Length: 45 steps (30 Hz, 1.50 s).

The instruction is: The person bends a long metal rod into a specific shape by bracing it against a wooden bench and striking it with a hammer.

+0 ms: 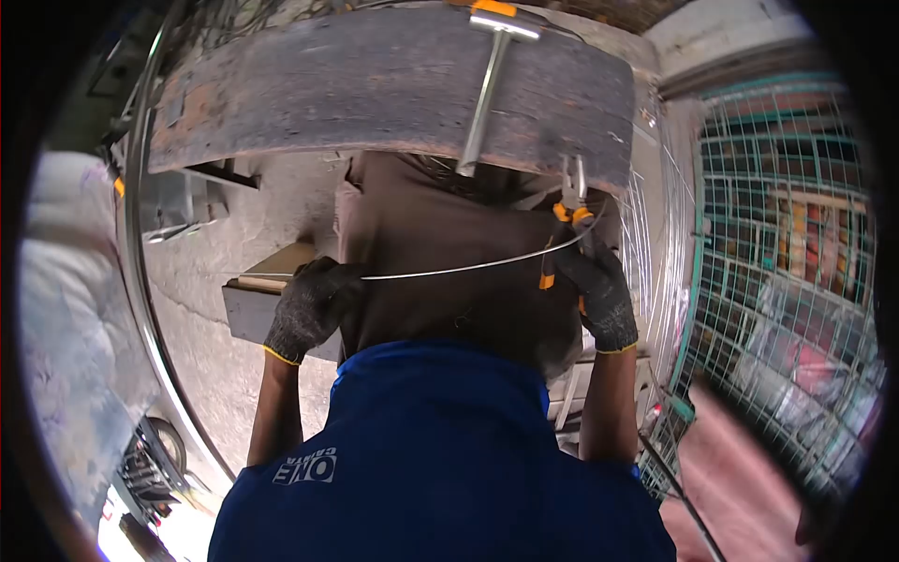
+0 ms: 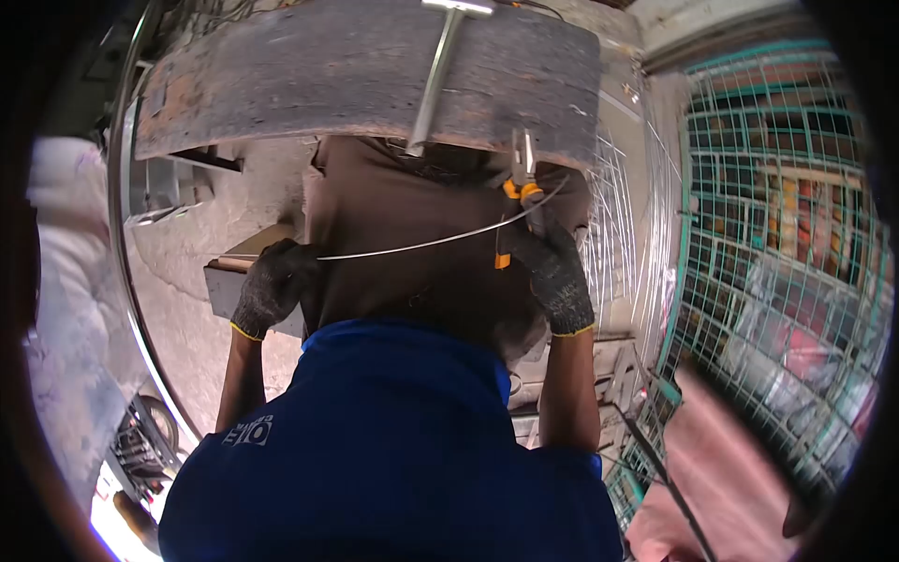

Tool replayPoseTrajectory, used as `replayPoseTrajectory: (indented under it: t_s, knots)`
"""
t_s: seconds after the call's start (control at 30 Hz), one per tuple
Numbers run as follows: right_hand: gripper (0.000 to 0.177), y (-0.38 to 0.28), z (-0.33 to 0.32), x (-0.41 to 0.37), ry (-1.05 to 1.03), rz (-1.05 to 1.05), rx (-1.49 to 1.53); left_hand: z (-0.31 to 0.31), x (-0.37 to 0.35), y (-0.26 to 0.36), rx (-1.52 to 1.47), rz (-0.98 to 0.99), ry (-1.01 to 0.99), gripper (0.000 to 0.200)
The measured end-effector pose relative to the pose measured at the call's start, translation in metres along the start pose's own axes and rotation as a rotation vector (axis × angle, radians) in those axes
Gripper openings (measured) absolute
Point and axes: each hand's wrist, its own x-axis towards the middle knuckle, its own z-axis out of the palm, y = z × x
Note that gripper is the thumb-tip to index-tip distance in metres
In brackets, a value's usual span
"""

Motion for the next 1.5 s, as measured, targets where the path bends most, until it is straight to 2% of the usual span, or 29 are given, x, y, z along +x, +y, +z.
replayPoseTrajectory:
  t_s: [0.07,0.23,0.3,0.37,0.43,0.5,0.57,0.63,0.7,0.73,0.77,0.8,0.83,0.9,0.97,1.03,1.1,1.17,1.23,1.33,1.4,1.43,1.5]
  knots:
    - [0.033,-0.005,-0.004,-0.013,-0.065,0.052,0.016,0.012,-0.001,0.0,0.046,-0.042,0.084,0.02]
    - [0.043,-0.008,-0.013,-0.03,-0.025,0.131,-0.017,0.01,0.023,0.029,0.084,-0.025,0.031,0.017]
    - [0.049,-0.026,-0.009,-0.032,-0.064,0.161,-0.107,0.006,0.042,0.05,0.085,0.136,0.0,0.021]
    - [0.047,-0.025,-0.01,-0.031,-0.052,0.133,-0.175,0.009,0.068,0.078,-0.031,0.227,-0.103,0.027]
    - [0.045,-0.024,-0.008,-0.03,-0.053,0.113,-0.248,0.02,0.093,0.117,-0.2,0.178,-0.239,0.034]
    - [0.051,-0.025,-0.003,-0.03,-0.029,-0.009,-0.287,0.042,0.107,0.153,-0.373,0.085,-0.153,0.036]
    - [0.057,-0.033,-0.001,-0.035,-0.026,-0.037,-0.392,0.048,0.114,0.165,-0.338,0.09,-0.204,0.036]
    - [0.05,-0.031,-0.002,-0.04,-0.045,0.079,-0.206,0.052,0.118,0.159,-0.299,0.097,-0.26,0.036]
    - [0.044,-0.025,-0.004,-0.044,-0.053,0.084,-0.255,0.053,0.117,0.134,-0.185,0.519,-0.056,0.033]
    - [0.039,-0.022,-0.005,-0.044,-0.07,0.084,-0.32,0.048,0.118,0.137,-0.174,0.52,-0.064,0.033]
    - [0.039,-0.019,-0.004,-0.046,-0.072,0.08,-0.312,0.039,0.119,0.144,-0.472,0.257,-0.128,0.033]
    - [0.035,-0.013,-0.004,-0.049,-0.08,0.111,-0.225,0.035,0.12,0.148,-0.765,-0.019,-0.184,0.033]
    - [0.031,-0.01,-0.005,-0.054,-0.086,0.143,-0.141,0.034,0.122,0.148,-0.762,-0.021,-0.184,0.033]
    - [0.035,-0.013,-0.005,-0.065,-0.127,0.17,-0.129,0.031,0.129,0.146,-0.645,0.092,-0.036,0.033]
    - [0.034,-0.014,-0.003,-0.076,-0.101,0.184,0.267,0.028,0.137,0.146,-0.688,0.141,-0.054,0.033]
    - [0.036,-0.025,-0.003,-0.086,-0.067,0.211,0.385,0.029,0.142,0.148,-0.734,0.189,-0.077,0.032]
    - [0.037,-0.038,-0.008,-0.091,-0.03,0.235,0.501,0.032,0.147,0.15,-0.585,0.165,-0.098,0.029]
    - [0.039,-0.046,-0.018,-0.094,-0.14,0.175,-0.176,0.032,0.145,0.151,-0.608,0.112,-0.172,0.033]
    - [0.039,-0.047,-0.021,-0.098,-0.142,0.186,-0.145,0.034,0.143,0.149,-0.631,0.053,-0.238,0.036]
    - [0.039,-0.056,-0.024,-0.099,-0.149,0.216,-0.176,0.045,0.139,0.14,-0.584,0.145,-0.238,0.037]
    - [0.038,-0.061,-0.025,-0.096,-0.148,0.228,-0.236,0.051,0.134,0.14,-0.495,0.286,-0.17,0.029]
    - [0.038,-0.062,-0.029,-0.096,-0.174,0.233,-0.259,0.051,0.133,0.139,-0.49,0.286,-0.167,0.029]
    - [0.038,-0.062,-0.032,-0.095,-0.198,0.235,-0.282,0.054,0.131,0.139,-0.612,0.151,-0.228,0.032]
